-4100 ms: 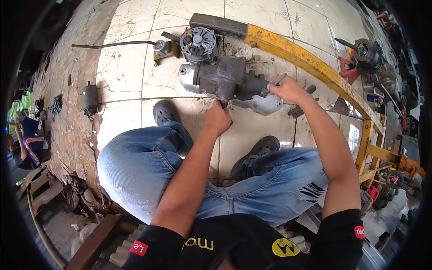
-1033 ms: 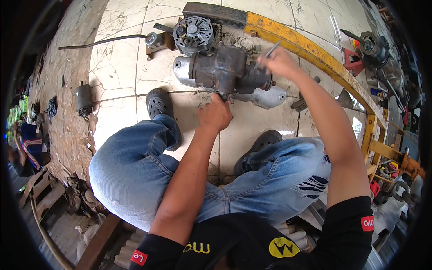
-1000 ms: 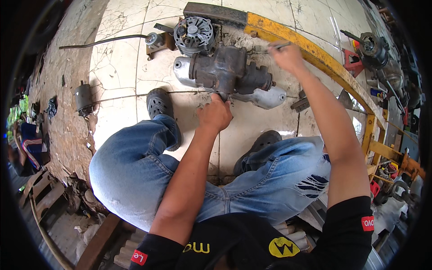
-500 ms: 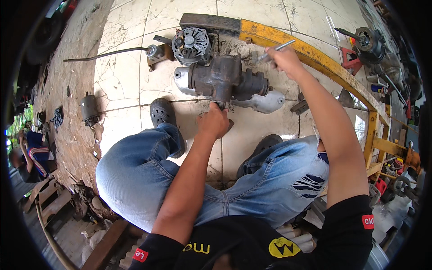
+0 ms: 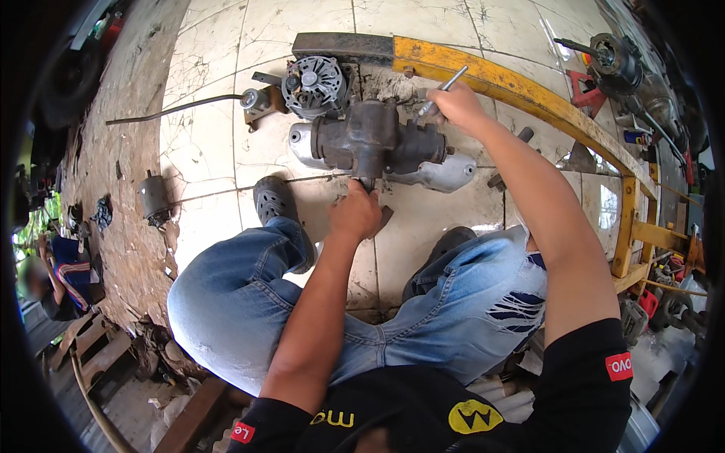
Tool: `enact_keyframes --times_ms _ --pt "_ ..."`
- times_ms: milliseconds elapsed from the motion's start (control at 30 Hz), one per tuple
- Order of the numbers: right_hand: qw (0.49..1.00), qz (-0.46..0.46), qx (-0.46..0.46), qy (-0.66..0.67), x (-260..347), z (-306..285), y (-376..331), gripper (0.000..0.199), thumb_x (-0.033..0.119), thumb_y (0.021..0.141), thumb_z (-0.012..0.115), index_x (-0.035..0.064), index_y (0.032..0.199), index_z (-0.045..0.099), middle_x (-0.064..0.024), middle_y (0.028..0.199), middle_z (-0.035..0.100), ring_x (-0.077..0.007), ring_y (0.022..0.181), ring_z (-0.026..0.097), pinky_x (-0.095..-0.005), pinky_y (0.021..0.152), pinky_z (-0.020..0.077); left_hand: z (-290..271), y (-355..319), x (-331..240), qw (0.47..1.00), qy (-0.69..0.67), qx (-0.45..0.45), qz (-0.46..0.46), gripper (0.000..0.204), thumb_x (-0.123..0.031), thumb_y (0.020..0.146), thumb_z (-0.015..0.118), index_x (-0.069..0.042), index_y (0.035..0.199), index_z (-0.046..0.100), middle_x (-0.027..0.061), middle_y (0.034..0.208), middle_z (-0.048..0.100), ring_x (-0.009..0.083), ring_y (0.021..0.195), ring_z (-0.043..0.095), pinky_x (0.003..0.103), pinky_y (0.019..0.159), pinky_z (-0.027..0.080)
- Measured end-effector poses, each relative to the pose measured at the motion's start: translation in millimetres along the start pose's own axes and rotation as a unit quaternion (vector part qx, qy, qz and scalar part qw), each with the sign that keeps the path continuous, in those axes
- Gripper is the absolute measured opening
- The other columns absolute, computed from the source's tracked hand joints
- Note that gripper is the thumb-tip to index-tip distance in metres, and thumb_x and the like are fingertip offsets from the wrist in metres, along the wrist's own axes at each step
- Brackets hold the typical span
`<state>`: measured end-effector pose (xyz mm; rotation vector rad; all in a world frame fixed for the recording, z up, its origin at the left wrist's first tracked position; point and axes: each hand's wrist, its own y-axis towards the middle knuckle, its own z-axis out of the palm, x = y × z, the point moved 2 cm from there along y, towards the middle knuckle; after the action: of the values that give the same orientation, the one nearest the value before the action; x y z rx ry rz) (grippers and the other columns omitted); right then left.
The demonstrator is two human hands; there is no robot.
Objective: The person sits on the floor and uses a wrench and screwdriver to tighten bolts on a silver engine casing. They then pick up a dark metal component and attach it to the casing, securing it with additional bolts.
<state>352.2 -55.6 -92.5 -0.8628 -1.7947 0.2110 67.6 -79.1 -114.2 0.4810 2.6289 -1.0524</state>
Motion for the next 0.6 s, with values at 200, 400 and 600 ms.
enact_keyframes --times_ms 200,400,600 --pt "0.993 -0.016 0.096 -0.062 2 12 -29 0.024 0.023 0.089 0.061 -0.0003 0.091 0.067 -0.0094 0.076 0.069 -0.0146 0.060 0.063 -0.0291 0.051 0.0450 -7 -1 -9 0.999 0.001 0.031 -0.010 0.041 -0.037 0.096 0.041 0.000 0.115 0.042 0.0251 0.112 0.064 0.0402 0.112 0.058 0.054 0.100 0.032" --pt "0.997 0.040 0.043 0.041 -5 -20 -17 0.022 0.019 0.089 0.060 -0.0019 0.094 0.066 -0.0095 0.079 0.068 -0.0133 0.061 0.062 -0.0256 0.044 0.0404 -7 -2 -10 1.000 -0.001 0.023 -0.009 0.040 -0.037 0.096 0.041 -0.001 0.115 0.043 0.0248 0.112 0.064 0.0393 0.112 0.059 0.054 0.100 0.032" --pt "0.995 -0.092 -0.001 -0.042 -9 14 -17 0.024 0.020 0.089 0.061 -0.0025 0.094 0.066 -0.0115 0.077 0.068 -0.0164 0.058 0.064 -0.0296 0.055 0.0459 -9 -2 -14 0.999 -0.020 0.027 -0.005 0.040 -0.037 0.096 0.042 -0.002 0.115 0.042 0.0248 0.110 0.065 0.0393 0.111 0.059 0.054 0.101 0.031"
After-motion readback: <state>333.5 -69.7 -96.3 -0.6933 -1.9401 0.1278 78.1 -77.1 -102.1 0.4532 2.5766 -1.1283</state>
